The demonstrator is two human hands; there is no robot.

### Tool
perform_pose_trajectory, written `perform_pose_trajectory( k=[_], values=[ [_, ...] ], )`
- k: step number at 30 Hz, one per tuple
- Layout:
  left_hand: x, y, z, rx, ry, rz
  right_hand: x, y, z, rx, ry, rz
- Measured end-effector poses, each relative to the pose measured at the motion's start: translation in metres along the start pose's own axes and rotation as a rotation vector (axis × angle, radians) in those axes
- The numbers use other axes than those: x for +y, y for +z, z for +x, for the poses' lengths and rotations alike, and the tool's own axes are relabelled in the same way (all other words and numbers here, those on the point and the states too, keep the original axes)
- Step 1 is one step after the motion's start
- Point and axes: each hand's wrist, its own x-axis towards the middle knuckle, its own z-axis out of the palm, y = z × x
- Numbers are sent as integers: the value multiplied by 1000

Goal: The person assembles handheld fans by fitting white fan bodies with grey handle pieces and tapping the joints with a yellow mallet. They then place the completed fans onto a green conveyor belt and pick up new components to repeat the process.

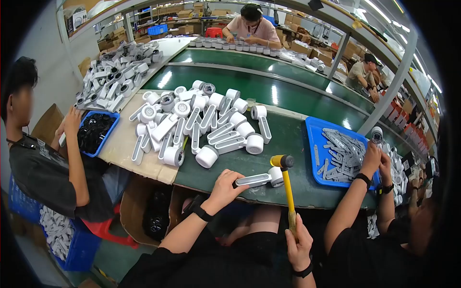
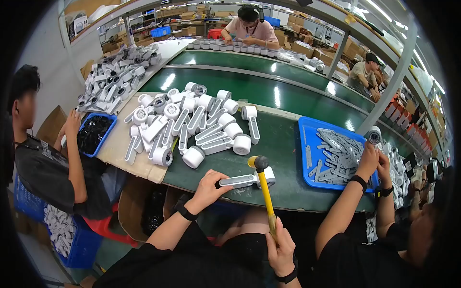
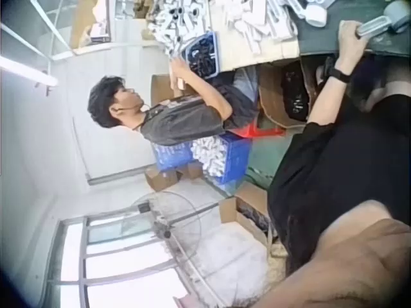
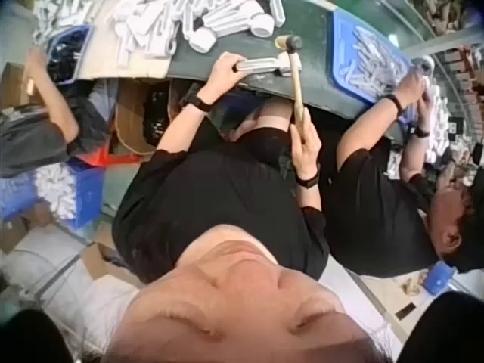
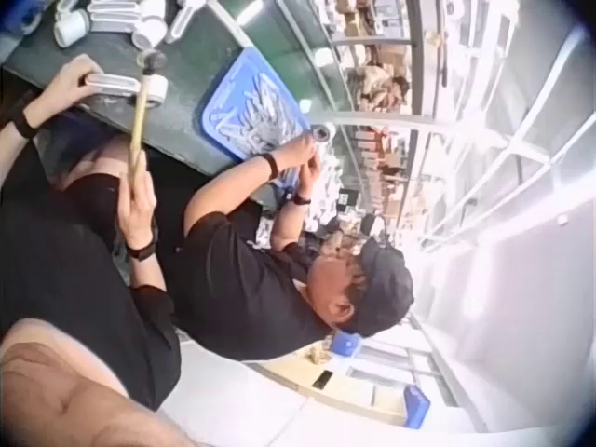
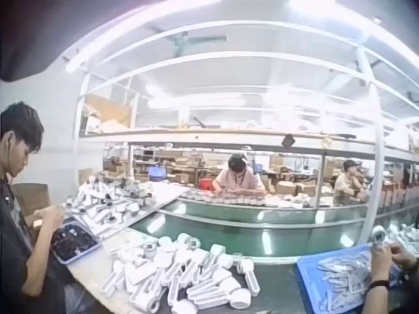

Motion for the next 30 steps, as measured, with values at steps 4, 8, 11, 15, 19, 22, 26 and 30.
perform_pose_trajectory(
  k=[4, 8, 11, 15, 19, 22, 26, 30],
  values=[
    [-2, -1, -1, -8, 14, -20, 0, -9, 1, -324, 161, -181],
    [-8, 1, -1, 4, 42, -14, -10, -9, 4, -176, 82, -85],
    [-6, 3, -2, 16, 4, 23, -7, -11, 2, -318, 160, -193],
    [-7, 1, -6, 20, -32, 61, -13, -10, 5, -257, 116, -94],
    [-6, 3, -4, 12, -51, 91, -17, -7, 5, -299, 142, -129],
    [-8, 3, -9, 13, -63, 125, -13, -6, 7, -415, 178, -208],
    [-8, 5, -7, 36, -54, 131, -22, -3, 9, -258, 104, -103],
    [-14, 8, -7, 13, -96, 181, -22, 7, 13, -437, 70, -164]
  ],
)
